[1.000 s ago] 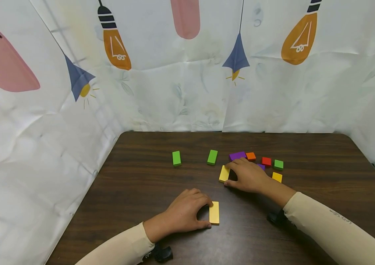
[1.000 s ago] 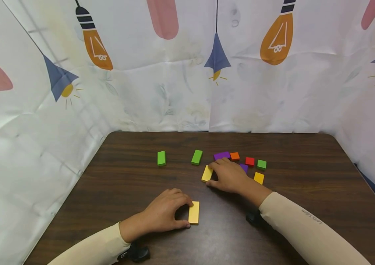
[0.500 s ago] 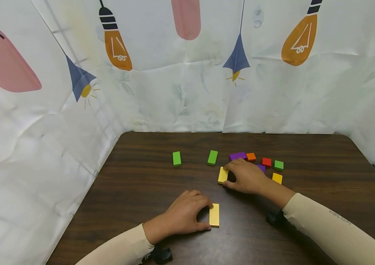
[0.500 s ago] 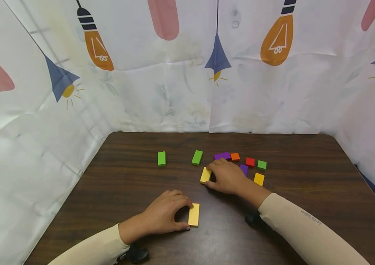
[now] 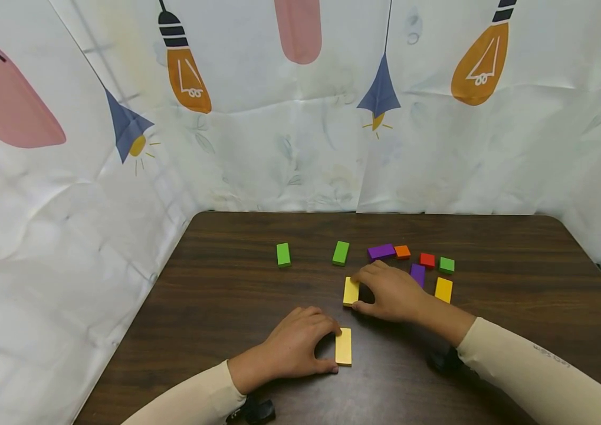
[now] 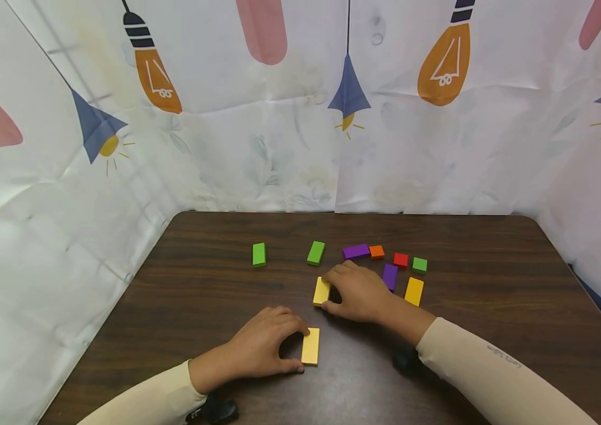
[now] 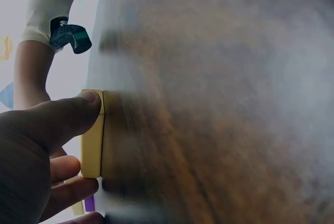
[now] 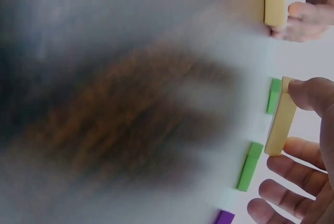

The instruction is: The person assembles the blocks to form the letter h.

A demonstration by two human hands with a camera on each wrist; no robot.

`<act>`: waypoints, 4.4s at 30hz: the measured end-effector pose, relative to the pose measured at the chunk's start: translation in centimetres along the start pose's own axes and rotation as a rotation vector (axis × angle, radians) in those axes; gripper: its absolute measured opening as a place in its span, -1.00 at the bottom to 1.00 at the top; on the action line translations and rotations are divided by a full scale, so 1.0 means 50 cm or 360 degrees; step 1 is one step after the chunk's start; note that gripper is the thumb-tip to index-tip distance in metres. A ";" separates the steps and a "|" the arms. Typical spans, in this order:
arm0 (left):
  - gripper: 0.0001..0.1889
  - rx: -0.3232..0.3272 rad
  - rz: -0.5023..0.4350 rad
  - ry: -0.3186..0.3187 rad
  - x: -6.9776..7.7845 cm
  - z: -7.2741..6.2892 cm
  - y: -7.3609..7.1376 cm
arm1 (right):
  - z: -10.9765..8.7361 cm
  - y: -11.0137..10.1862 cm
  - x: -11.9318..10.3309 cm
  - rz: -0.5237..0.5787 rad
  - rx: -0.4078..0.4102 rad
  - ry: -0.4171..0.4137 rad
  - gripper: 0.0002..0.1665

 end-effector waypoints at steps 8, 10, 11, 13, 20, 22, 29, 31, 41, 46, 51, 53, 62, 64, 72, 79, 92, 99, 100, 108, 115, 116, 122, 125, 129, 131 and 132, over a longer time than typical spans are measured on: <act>-0.47 0.0041 0.0022 0.0021 0.001 -0.003 -0.001 | -0.012 0.006 -0.024 0.0017 0.0000 -0.0065 -0.38; -0.48 0.0044 0.0031 0.0021 0.001 -0.004 -0.002 | -0.015 0.007 -0.030 0.0030 -0.0009 -0.0067 -0.38; -0.48 0.0044 0.0034 0.0017 0.001 -0.004 -0.001 | -0.017 0.008 -0.032 0.0031 -0.0012 -0.0071 -0.38; -0.48 0.0043 0.0033 0.0014 0.000 -0.004 -0.001 | -0.019 0.009 -0.036 0.0033 -0.0014 -0.0079 -0.38; -0.47 0.0024 0.0032 -0.0003 -0.002 -0.003 -0.001 | -0.025 0.016 -0.046 0.0033 -0.0015 -0.0121 -0.38; -0.47 0.0020 0.0029 -0.0005 -0.002 -0.003 -0.002 | -0.025 0.019 -0.049 0.0045 -0.0016 -0.0137 -0.39; -0.48 0.0005 0.0013 -0.0002 -0.002 -0.005 -0.001 | -0.028 0.029 -0.051 0.0079 -0.0034 -0.0145 -0.41; -0.49 0.0006 0.0009 0.0000 -0.002 -0.005 -0.001 | -0.029 0.031 -0.051 0.0087 -0.0043 -0.0141 -0.41; -0.50 0.0014 0.0018 0.0003 -0.001 -0.004 -0.002 | -0.029 0.041 -0.051 0.0106 -0.0115 -0.0108 -0.40; -0.50 0.0039 0.0008 0.0009 -0.001 -0.005 -0.003 | -0.028 0.042 -0.053 0.0119 -0.0155 -0.0099 -0.40; -0.49 0.0056 0.0008 0.0015 0.001 -0.006 -0.004 | -0.028 0.043 -0.053 0.0119 -0.0167 -0.0096 -0.40; -0.50 0.0063 0.0017 0.0018 0.002 -0.006 -0.005 | -0.028 0.043 -0.053 0.0116 -0.0157 -0.0105 -0.40; -0.52 0.0033 0.0015 0.0009 0.003 -0.005 -0.005 | -0.029 0.042 -0.055 0.0110 -0.0138 -0.0136 -0.41; -0.52 0.0018 0.0011 0.0002 0.002 -0.004 -0.004 | -0.029 0.042 -0.055 0.0110 -0.0144 -0.0134 -0.40; -0.52 0.0000 0.0034 0.0004 0.004 -0.002 -0.005 | -0.023 0.039 -0.059 0.0086 -0.0194 -0.0128 -0.39; -0.52 0.0007 0.0009 0.0007 0.005 -0.002 -0.004 | -0.010 0.018 -0.043 0.0096 -0.0174 -0.0098 -0.41; -0.51 0.0047 0.0042 0.0029 0.005 -0.004 -0.005 | 0.040 -0.020 0.030 0.0074 -0.0059 0.0054 -0.33; -0.52 0.0033 0.0021 0.0030 0.004 -0.005 -0.003 | 0.074 -0.032 0.049 0.0088 -0.0019 0.0093 -0.31; -0.52 0.0033 0.0020 0.0031 0.004 -0.005 -0.003 | 0.079 -0.032 0.051 0.0083 -0.0017 0.0102 -0.31; -0.51 0.0042 0.0022 0.0036 0.004 -0.005 -0.005 | 0.111 -0.028 0.071 0.0080 -0.0017 0.0161 -0.28; -0.52 0.0043 0.0016 0.0035 0.004 -0.004 -0.006 | 0.138 -0.018 0.088 0.0092 -0.0027 0.0216 -0.24; -0.52 0.0042 0.0013 0.0035 0.004 -0.003 -0.006 | 0.141 -0.016 0.089 0.0090 -0.0027 0.0219 -0.24; -0.53 0.0034 -0.0003 0.0030 0.003 -0.004 -0.004 | 0.155 -0.004 0.090 0.0078 -0.0058 0.0224 -0.20; -0.52 0.0035 0.0003 0.0030 0.004 -0.004 -0.004 | 0.160 -0.001 0.089 0.0062 -0.0063 0.0227 -0.19; -0.52 0.0037 0.0008 0.0035 0.004 -0.004 -0.005 | 0.164 0.003 0.089 0.0038 -0.0070 0.0238 -0.20; -0.52 0.0032 0.0003 0.0033 0.004 -0.004 -0.005 | 0.166 0.006 0.091 0.0025 -0.0076 0.0245 -0.21; -0.52 0.0029 0.0003 0.0032 0.004 -0.003 -0.005 | 0.167 0.008 0.092 0.0018 -0.0078 0.0248 -0.22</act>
Point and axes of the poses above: each hand's wrist, its own z-axis towards the middle knuckle, its own y-axis out of the palm, x = y × z, the point moved 7 cm from there along z, towards the middle knuckle, and after that the axes turned 5 degrees about z, right-handed, at the moved point
